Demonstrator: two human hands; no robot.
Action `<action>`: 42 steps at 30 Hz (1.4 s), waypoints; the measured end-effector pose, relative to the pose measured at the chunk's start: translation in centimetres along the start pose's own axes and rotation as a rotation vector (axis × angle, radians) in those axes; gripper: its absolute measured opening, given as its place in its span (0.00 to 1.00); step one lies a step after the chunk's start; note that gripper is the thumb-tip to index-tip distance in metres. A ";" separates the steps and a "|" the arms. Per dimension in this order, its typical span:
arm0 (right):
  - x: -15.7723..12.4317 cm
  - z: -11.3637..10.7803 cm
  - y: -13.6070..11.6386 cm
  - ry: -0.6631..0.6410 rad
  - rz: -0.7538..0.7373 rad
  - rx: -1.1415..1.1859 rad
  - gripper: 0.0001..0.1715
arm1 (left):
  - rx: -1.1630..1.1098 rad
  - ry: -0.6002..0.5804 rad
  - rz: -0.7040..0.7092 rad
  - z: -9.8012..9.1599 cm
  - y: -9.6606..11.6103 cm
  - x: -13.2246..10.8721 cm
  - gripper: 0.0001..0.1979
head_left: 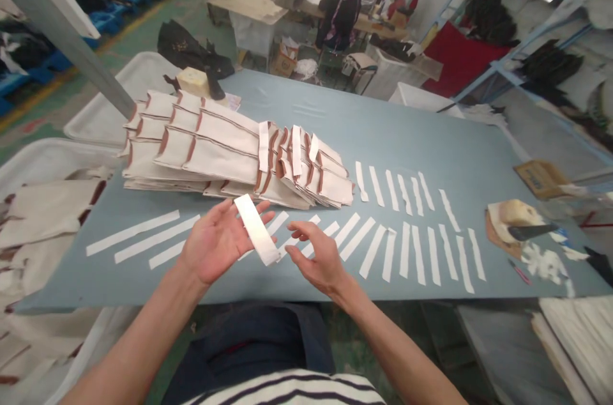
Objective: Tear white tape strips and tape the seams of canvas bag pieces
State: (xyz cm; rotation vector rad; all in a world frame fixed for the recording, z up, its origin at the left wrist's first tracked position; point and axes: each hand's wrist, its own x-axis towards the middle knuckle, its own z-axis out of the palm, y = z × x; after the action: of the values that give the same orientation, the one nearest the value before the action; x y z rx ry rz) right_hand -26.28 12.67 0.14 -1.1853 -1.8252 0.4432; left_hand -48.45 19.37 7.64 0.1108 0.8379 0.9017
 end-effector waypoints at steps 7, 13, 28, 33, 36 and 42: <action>0.9 1.7 -4.2 -0.024 -0.226 -0.161 0.22 | -0.060 -0.071 -0.087 -2.2 1.7 -1.2 0.32; 1.2 4.3 -5.4 -0.064 -0.296 -0.291 0.17 | -0.070 -0.111 -0.119 -4.2 2.9 -2.1 0.35; 1.9 8.0 -8.8 0.080 -0.068 -0.036 0.08 | 0.048 -0.208 -0.166 -7.1 4.0 -2.7 0.22; 3.1 6.9 -9.3 0.059 0.198 0.042 0.11 | 0.277 -0.286 -0.127 -8.3 2.7 -1.9 0.23; 4.3 5.1 -8.9 0.072 0.325 0.070 0.12 | 0.414 -0.303 -0.099 -8.5 1.8 -2.0 0.28; 7.0 0.3 -6.8 0.152 0.361 0.091 0.13 | 0.732 -0.287 0.000 -7.1 -1.0 -2.3 0.29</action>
State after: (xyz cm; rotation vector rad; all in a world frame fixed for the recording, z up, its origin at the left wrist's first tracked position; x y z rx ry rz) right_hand -31.30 15.49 7.99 -1.4493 -1.4494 0.6148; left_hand -53.47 15.31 3.70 0.8564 0.8604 0.5231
